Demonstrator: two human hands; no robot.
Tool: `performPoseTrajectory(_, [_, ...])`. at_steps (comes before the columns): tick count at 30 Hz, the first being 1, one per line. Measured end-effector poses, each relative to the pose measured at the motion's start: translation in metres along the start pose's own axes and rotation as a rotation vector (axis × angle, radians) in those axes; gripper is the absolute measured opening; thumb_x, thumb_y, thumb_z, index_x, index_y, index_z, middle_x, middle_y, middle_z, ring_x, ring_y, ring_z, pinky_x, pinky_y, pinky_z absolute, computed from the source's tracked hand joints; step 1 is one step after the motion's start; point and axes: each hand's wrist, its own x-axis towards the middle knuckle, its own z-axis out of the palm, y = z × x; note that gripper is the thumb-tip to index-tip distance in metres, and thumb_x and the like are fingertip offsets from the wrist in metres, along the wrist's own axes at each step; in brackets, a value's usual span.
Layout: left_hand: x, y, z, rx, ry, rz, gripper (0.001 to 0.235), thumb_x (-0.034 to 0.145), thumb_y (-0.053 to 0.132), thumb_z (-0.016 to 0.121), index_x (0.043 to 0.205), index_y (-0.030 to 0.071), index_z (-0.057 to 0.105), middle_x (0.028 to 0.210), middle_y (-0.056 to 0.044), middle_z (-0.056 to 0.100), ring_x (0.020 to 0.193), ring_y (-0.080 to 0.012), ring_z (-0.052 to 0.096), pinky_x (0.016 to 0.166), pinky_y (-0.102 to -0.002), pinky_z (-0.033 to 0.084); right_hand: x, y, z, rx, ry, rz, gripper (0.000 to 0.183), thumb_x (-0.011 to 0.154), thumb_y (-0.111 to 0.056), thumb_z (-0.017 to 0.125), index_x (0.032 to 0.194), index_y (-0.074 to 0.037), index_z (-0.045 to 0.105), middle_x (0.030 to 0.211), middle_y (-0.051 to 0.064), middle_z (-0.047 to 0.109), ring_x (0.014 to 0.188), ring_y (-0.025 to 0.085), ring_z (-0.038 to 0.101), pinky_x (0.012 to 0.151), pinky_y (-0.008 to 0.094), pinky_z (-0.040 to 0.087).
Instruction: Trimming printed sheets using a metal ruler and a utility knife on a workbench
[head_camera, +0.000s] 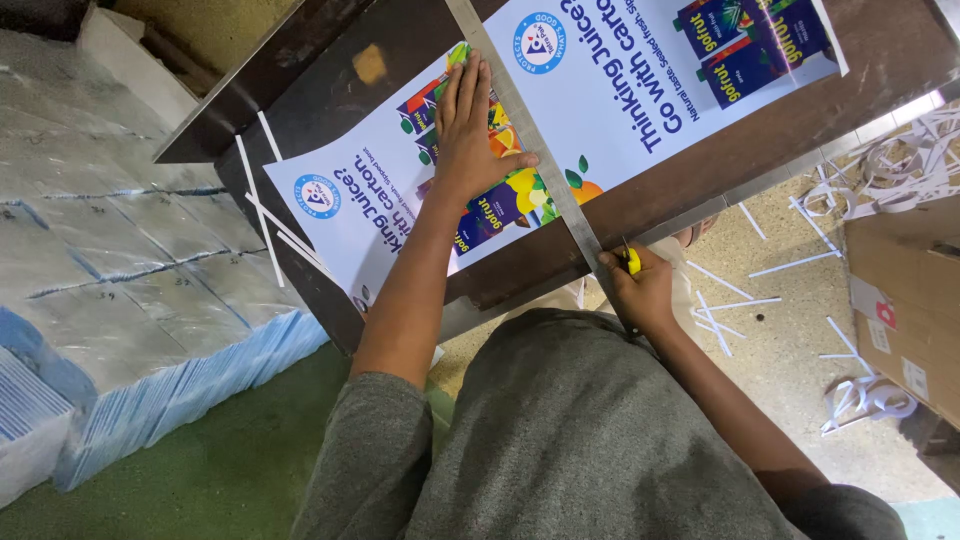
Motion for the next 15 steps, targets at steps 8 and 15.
performPoseTrajectory(8, [0.002,0.011,-0.013,-0.014,-0.025,-0.031,0.147,0.079,0.081,0.098,0.17,0.01,0.009,0.179,-0.007,0.008,0.167,-0.0313,0.007,0.136,-0.054,0.015,0.003,-0.019,-0.009,-0.137,-0.052,0.109,0.02,0.094,-0.028,0.078,0.088,-0.009,0.073,0.077,0.005,0.07,0.072,0.017,0.058,0.065,0.036,0.045])
performPoseTrajectory(15, [0.018,0.033,-0.035,0.091,-0.205,-0.165,0.153,0.071,0.079,0.101,0.167,0.002,0.009,0.176,-0.013,0.004,0.162,-0.0383,0.007,0.13,-0.054,0.019,0.039,-0.05,-0.042,-0.539,-0.038,-0.225,0.035,0.093,-0.025,0.078,0.117,-0.004,0.061,0.081,0.021,0.071,0.066,0.042,0.067,0.054,0.049,0.047])
